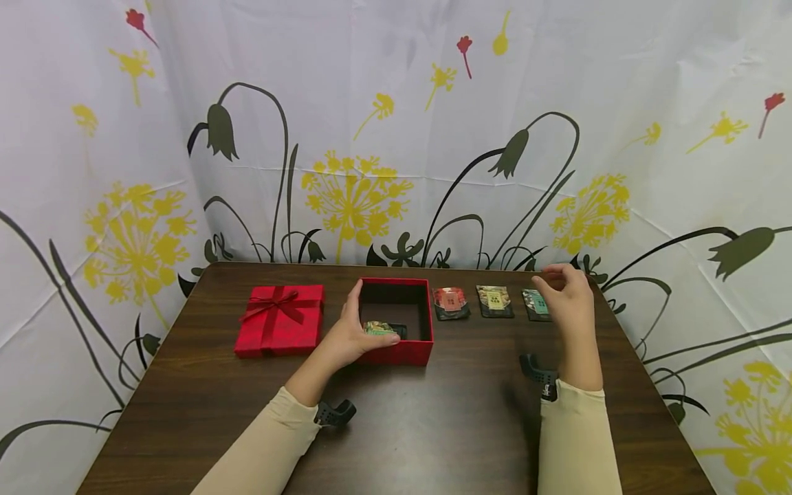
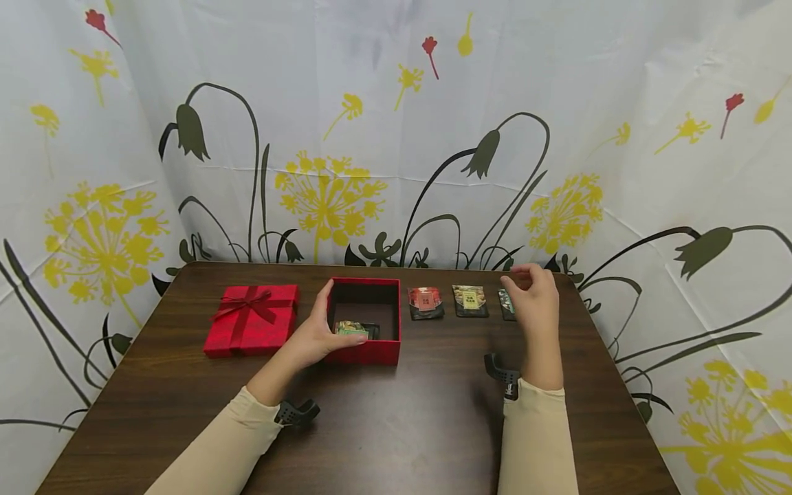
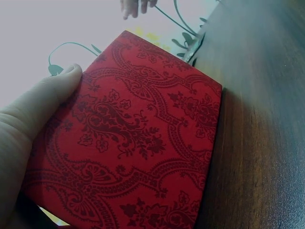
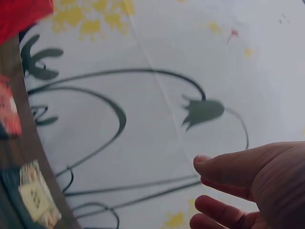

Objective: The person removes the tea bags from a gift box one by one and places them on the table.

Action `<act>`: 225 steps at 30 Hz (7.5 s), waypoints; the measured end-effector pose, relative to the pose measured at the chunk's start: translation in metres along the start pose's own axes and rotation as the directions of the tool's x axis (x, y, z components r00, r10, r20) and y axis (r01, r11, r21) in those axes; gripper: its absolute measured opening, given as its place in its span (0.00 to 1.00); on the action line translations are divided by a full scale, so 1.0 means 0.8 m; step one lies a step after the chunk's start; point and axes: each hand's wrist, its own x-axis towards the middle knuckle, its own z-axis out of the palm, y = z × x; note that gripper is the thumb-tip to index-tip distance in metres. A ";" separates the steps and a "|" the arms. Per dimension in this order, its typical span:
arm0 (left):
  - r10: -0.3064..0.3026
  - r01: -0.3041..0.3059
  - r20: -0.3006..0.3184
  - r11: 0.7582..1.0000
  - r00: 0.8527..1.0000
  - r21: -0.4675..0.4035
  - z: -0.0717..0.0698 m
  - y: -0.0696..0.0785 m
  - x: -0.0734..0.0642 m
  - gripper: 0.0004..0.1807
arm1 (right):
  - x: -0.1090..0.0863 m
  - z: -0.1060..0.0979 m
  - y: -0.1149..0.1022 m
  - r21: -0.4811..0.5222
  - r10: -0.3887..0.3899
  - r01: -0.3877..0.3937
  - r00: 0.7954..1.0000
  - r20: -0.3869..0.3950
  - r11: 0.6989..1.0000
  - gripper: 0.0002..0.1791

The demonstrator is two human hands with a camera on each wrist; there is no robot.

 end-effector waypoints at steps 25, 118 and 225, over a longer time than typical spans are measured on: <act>0.010 -0.010 -0.010 1.000 1.000 -0.027 0.001 0.000 -0.001 0.78 | -0.026 0.070 -0.136 0.140 -0.307 0.277 0.906 0.291 0.951 0.13; 0.014 -0.014 0.004 1.000 1.000 -0.018 -0.004 0.001 0.004 0.78 | 0.033 0.270 -0.169 0.079 -0.113 0.200 0.165 0.980 0.977 0.06; 0.006 -0.006 0.007 1.000 1.000 0.021 -0.012 0.003 0.013 0.77 | -0.074 0.119 -0.018 0.313 -0.162 0.027 0.896 0.414 0.949 0.24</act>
